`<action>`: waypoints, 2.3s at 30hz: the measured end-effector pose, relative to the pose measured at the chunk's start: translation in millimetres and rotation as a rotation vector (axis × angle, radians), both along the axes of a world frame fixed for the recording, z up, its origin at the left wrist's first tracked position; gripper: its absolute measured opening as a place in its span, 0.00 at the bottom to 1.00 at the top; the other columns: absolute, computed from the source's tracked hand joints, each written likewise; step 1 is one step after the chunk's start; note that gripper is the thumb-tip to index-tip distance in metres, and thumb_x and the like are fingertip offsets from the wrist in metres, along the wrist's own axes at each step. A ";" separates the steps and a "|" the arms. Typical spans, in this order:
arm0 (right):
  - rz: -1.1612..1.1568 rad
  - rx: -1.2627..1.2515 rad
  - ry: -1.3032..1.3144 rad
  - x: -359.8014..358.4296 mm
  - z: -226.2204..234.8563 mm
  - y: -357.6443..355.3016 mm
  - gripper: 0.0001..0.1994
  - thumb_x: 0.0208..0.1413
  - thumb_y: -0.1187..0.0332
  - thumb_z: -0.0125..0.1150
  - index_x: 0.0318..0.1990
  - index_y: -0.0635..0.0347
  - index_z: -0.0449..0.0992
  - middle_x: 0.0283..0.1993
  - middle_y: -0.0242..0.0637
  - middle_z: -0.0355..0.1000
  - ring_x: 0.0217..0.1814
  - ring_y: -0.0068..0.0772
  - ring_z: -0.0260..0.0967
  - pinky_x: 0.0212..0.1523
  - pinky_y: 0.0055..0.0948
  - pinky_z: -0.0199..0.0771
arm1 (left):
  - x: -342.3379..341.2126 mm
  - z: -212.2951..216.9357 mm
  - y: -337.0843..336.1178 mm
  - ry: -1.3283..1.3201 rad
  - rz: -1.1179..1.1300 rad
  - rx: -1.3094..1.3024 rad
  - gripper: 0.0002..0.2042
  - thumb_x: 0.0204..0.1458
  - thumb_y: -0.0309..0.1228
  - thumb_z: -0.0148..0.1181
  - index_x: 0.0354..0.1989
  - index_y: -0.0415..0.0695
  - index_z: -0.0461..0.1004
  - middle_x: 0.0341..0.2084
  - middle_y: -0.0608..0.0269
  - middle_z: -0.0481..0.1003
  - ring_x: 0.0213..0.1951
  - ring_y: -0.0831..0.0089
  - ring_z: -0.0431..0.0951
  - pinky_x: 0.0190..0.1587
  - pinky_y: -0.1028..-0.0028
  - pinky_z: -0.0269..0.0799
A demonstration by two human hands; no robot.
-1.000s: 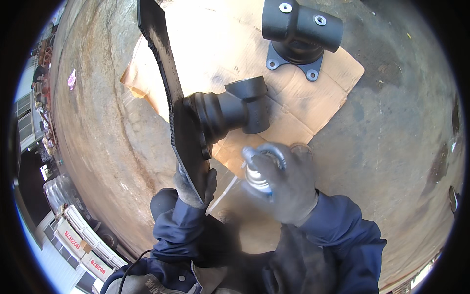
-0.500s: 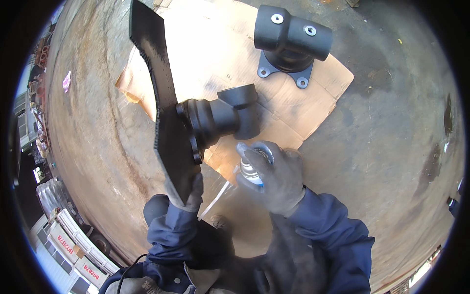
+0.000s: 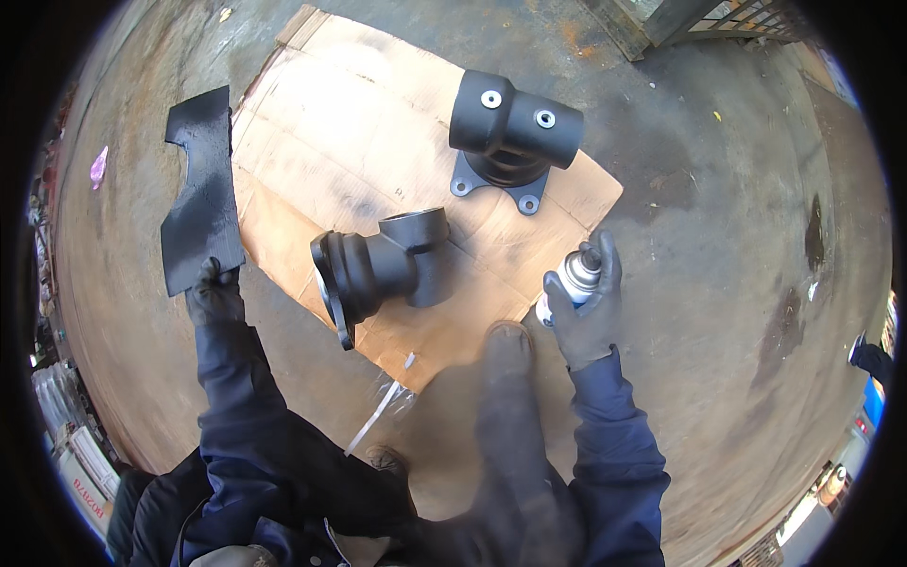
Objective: The person sprays black paint onto several metal pipe fittings and a flat metal piece using a spray can. They rotate the parts to coat different sides and place them on a cardboard sheet. Another person hands over a metal housing part, which is also sprayed.
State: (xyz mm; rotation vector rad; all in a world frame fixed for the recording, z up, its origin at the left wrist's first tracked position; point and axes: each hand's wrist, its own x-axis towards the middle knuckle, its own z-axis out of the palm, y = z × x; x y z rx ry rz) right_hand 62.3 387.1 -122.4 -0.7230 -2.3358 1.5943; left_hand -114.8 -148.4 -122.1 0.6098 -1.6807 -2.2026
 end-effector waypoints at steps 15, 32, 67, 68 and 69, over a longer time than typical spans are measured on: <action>-0.191 0.162 0.083 16.1 -48.0 60.9 0.49 0.59 0.75 0.75 0.84 0.56 0.51 0.74 0.47 0.68 0.74 0.41 0.67 0.75 0.41 0.69 | -57.3 -110.4 -35.5 -0.305 0.036 0.603 0.01 0.67 0.21 0.58 0.43 0.38 0.74 0.39 0.57 0.75 0.32 0.68 0.73 0.60 0.46 0.85; -0.571 0.252 0.129 63.2 -69.5 137.9 0.50 0.59 0.75 0.77 0.84 0.59 0.50 0.75 0.49 0.66 0.74 0.43 0.67 0.74 0.41 0.71 | -61.7 -179.1 -158.7 -0.359 -0.579 0.134 0.06 0.71 0.33 0.62 0.48 0.44 0.78 0.36 0.55 0.80 0.40 0.61 0.80 0.59 0.51 0.83; -0.453 -0.798 -1.134 640.3 344.3 -191.4 0.35 0.63 0.56 0.77 0.73 0.56 0.69 0.59 0.49 0.80 0.51 0.40 0.83 0.50 0.39 0.86 | 346.8 377.7 -90.2 -1.306 -0.386 -0.216 0.26 0.63 0.23 0.66 0.68 0.42 0.66 0.47 0.51 0.85 0.20 0.62 0.82 0.16 0.67 0.78; -0.658 -1.090 -0.947 659.8 372.9 -207.2 0.34 0.63 0.55 0.75 0.72 0.56 0.71 0.60 0.50 0.81 0.51 0.41 0.84 0.51 0.39 0.86 | 355.8 400.7 -93.1 -1.293 -0.371 -0.189 0.26 0.63 0.23 0.67 0.68 0.42 0.66 0.46 0.52 0.85 0.20 0.63 0.82 0.16 0.67 0.78; -0.950 -1.339 -0.826 676.8 401.7 -222.6 0.32 0.64 0.53 0.74 0.71 0.56 0.72 0.60 0.50 0.81 0.52 0.43 0.84 0.53 0.40 0.86 | 362.9 420.8 -95.4 -1.305 -0.348 -0.178 0.26 0.62 0.23 0.68 0.68 0.42 0.66 0.46 0.52 0.84 0.19 0.63 0.82 0.16 0.68 0.78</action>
